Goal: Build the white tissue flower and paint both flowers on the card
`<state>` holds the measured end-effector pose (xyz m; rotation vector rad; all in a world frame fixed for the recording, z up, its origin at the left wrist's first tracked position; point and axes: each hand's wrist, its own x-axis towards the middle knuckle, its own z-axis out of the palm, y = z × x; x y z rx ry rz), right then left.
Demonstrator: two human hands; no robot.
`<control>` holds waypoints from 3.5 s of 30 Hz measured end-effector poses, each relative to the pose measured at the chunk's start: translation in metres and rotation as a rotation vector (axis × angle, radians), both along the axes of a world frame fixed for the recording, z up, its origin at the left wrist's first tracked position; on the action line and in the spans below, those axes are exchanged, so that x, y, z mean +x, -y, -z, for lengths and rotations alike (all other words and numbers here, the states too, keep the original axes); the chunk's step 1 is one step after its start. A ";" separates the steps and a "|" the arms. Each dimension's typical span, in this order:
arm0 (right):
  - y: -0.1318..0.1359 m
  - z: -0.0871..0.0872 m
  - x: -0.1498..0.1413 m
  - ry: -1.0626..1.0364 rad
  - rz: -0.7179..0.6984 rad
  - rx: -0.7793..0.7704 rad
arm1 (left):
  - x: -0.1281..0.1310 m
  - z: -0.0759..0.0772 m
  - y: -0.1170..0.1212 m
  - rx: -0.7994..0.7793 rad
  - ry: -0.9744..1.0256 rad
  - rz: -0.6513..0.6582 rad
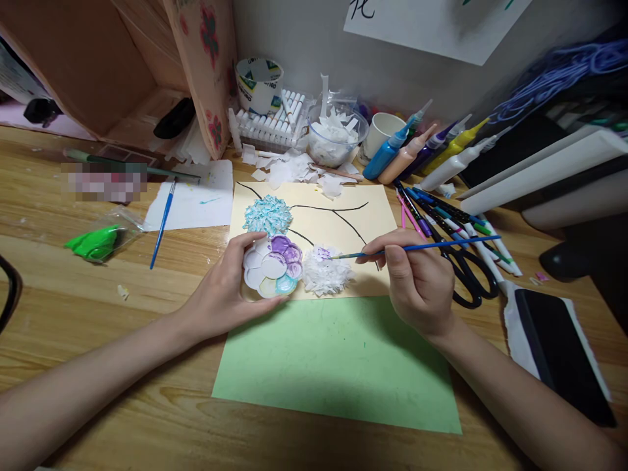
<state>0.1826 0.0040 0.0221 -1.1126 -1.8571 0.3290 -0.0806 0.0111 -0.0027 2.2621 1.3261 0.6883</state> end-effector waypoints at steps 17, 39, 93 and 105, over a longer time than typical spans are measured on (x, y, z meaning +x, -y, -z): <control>0.003 -0.004 -0.003 -0.166 -0.146 0.087 | 0.001 0.001 -0.001 -0.001 0.007 0.016; -0.004 0.003 -0.005 -0.350 0.069 0.021 | 0.000 -0.002 0.001 -0.043 0.005 0.042; -0.037 0.045 0.010 -0.793 0.056 -0.549 | -0.003 0.000 0.000 -0.021 -0.013 0.032; -0.035 0.045 0.009 -0.847 0.036 -0.588 | -0.003 0.001 -0.001 0.014 -0.023 0.040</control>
